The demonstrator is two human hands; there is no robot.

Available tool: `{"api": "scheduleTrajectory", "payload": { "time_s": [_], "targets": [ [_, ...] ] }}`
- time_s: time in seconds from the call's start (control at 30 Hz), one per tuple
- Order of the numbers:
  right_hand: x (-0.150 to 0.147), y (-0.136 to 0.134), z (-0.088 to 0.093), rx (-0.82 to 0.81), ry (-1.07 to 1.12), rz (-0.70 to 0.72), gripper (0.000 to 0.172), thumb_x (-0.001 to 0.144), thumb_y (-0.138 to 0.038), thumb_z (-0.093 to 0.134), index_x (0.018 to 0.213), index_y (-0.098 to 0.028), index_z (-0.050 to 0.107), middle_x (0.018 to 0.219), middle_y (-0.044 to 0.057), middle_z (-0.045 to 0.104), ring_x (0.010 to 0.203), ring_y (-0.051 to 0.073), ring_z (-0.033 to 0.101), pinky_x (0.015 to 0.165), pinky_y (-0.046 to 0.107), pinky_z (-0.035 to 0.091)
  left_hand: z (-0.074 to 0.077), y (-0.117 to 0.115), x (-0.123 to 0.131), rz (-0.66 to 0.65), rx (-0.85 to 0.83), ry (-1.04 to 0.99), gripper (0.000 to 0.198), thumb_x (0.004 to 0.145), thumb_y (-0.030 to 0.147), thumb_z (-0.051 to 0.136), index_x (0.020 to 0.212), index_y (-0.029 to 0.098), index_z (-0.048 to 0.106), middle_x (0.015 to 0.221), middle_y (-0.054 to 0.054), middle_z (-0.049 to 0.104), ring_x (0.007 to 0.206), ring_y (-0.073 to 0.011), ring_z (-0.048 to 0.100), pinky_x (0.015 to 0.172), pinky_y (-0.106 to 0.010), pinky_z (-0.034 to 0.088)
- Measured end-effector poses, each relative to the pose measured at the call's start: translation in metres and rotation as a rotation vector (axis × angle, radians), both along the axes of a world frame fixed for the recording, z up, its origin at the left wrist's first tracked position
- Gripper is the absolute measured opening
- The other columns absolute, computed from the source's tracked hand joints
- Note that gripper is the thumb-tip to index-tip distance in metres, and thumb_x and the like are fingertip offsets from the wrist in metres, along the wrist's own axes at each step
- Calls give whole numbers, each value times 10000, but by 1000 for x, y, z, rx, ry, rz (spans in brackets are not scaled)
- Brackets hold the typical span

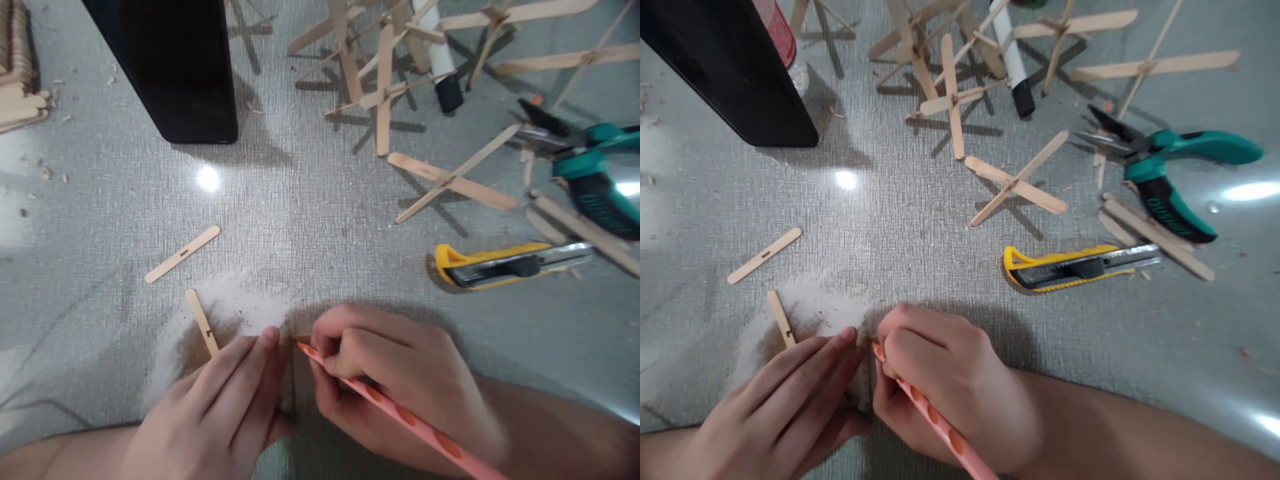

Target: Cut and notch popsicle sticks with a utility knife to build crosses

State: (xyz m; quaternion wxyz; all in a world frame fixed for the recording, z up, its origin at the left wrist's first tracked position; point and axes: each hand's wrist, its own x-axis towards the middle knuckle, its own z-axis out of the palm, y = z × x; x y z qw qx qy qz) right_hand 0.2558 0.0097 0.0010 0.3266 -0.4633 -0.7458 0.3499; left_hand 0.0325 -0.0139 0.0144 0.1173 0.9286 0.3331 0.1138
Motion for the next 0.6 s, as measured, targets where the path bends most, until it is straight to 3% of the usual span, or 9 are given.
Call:
{"api": "scheduleTrajectory", "payload": {
  "time_s": [0.3, 0.6],
  "targets": [
    [0, 1, -1, 10, -6, 13, 276, 815, -6, 571, 692, -215, 438, 719, -50, 590, 573, 48, 533, 549, 143, 485, -3, -2, 0, -11, -2, -6, 347, 1039, 309, 536, 1208, 38, 673, 1288, -121, 698, 1262, -244, 618, 1119, -360, 446],
    [6, 4, 1, -34, 78, 61, 224, 828, -32, 565, 748, -218, 468, 759, -24, 609, 605, 66, 571, 566, 171, 494, 2, 0, 1, -28, 20, -21, 299, 989, 297, 626, 1104, 31, 698, 1356, -181, 643, 1352, -329, 546, 1119, -415, 468]
  ]
}}
